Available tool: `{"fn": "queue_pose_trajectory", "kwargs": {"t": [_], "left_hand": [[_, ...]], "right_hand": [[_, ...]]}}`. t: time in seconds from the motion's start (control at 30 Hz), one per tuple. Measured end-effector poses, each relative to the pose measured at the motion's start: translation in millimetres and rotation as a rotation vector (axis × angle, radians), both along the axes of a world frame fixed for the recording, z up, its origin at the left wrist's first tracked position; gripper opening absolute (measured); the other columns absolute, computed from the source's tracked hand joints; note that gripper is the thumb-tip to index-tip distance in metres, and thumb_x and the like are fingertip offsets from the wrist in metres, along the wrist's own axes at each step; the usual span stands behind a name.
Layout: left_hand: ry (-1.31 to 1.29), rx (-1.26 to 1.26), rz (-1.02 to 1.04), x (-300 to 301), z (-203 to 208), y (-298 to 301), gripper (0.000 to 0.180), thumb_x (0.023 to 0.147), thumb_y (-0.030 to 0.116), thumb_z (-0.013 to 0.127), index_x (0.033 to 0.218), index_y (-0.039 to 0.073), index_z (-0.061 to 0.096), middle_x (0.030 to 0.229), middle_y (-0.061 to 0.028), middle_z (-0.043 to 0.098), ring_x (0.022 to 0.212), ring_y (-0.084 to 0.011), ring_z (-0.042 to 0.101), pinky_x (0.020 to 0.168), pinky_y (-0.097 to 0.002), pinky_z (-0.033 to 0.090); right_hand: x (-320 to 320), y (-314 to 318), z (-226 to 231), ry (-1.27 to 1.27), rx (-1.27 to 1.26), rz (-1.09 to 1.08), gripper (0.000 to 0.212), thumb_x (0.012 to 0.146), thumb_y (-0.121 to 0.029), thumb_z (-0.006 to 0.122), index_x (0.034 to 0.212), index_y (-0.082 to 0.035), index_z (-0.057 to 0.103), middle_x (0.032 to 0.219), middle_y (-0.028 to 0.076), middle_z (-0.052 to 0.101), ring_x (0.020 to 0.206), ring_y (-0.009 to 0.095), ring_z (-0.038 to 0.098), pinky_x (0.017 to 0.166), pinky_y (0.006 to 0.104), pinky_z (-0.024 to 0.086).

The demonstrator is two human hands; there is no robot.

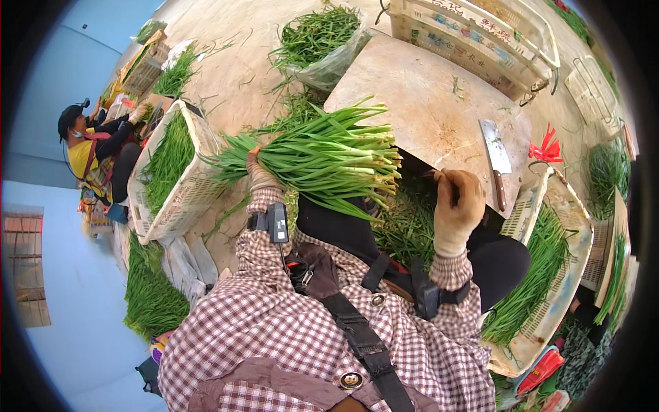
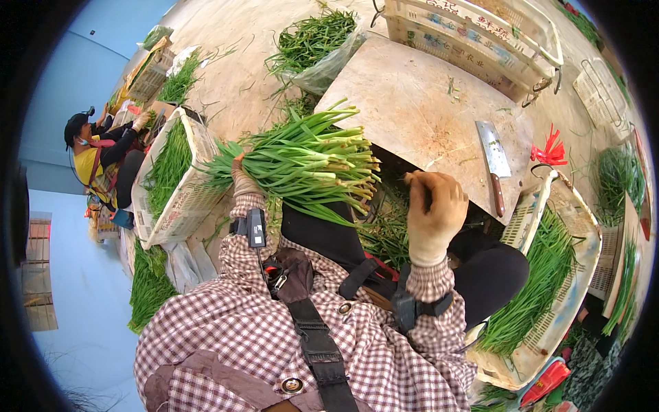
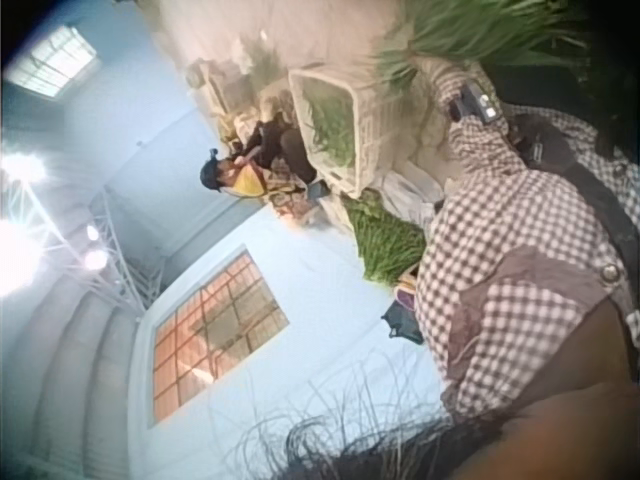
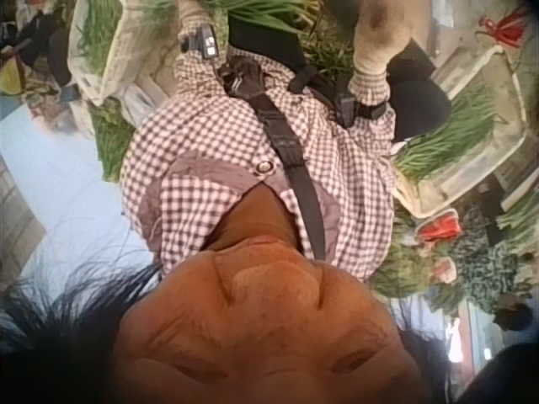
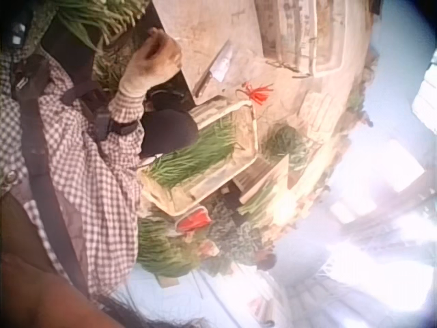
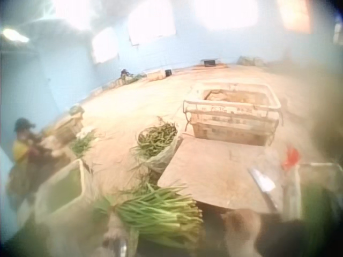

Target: The person sorts, bundles, and trims green leafy stalks by hand at a workbench, using red ties to secure the bundles and a large knife to trim the ends before placing them into bins.

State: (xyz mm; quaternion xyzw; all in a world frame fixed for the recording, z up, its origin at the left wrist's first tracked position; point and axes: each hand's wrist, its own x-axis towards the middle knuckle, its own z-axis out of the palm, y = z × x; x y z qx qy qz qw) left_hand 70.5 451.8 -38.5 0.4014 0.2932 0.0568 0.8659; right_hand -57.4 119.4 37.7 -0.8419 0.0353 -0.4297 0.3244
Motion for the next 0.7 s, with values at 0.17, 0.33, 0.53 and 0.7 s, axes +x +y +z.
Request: {"fn": "queue_pose_trajectory", "kwargs": {"t": [0.17, 0.33, 0.53, 0.7], "left_hand": [[-0.043, -0.048, -0.016, -4, 0, -8, 0.043, 0.074, 0.036, 0.055, 0.099, 0.001, 0.061, 0.099, -0.0164, 0.063, 0.085, -0.0324, 0.061, 0.077, -0.0456, 0.051], [-0.092, -0.1, -0.014, -1, -11, 8, 0.042, 0.074, 0.034, 0.054, 0.099, 0.002, 0.061, 0.101, -0.0162, 0.063, 0.086, -0.0317, 0.061, 0.079, -0.0451, 0.05], [-0.092, -0.075, -0.027, 2, -13, 10, 0.045, 0.073, 0.039, 0.056, 0.1, 0.004, 0.062, 0.102, -0.0141, 0.063, 0.086, -0.0304, 0.06, 0.079, -0.0453, 0.049], [-0.075, -0.044, -0.015, -8, 2, -3, 0.033, 0.072, 0.038, 0.056, 0.083, 0.007, 0.06, 0.093, -0.0145, 0.064, 0.083, -0.0297, 0.06, 0.076, -0.0439, 0.051]], "right_hand": [[6, 54, 44, 0.086, -0.203, 0.239, 0.021, 0.069, -0.024, 0.074, 0.081, -0.012, 0.061, 0.069, 0.0, 0.056, 0.061, 0.015, 0.054, 0.054, 0.0319, 0.038], [29, 50, 26, -0.052, 0.179, 0.243, 0.008, 0.077, -0.015, 0.067, 0.081, -0.01, 0.063, 0.068, 0.002, 0.058, 0.059, 0.017, 0.056, 0.055, 0.0305, 0.044], [-9, -44, -10, 0.533, -0.049, 0.183, 0.02, 0.077, -0.004, 0.063, 0.097, -0.006, 0.065, 0.082, 0.01, 0.065, 0.07, 0.019, 0.065, 0.061, 0.0271, 0.05], [6, 15, 22, 0.222, 0.32, 0.445, 0.025, 0.074, -0.012, 0.071, 0.096, -0.003, 0.064, 0.083, 0.011, 0.063, 0.062, 0.019, 0.061, 0.055, 0.0279, 0.048]]}}
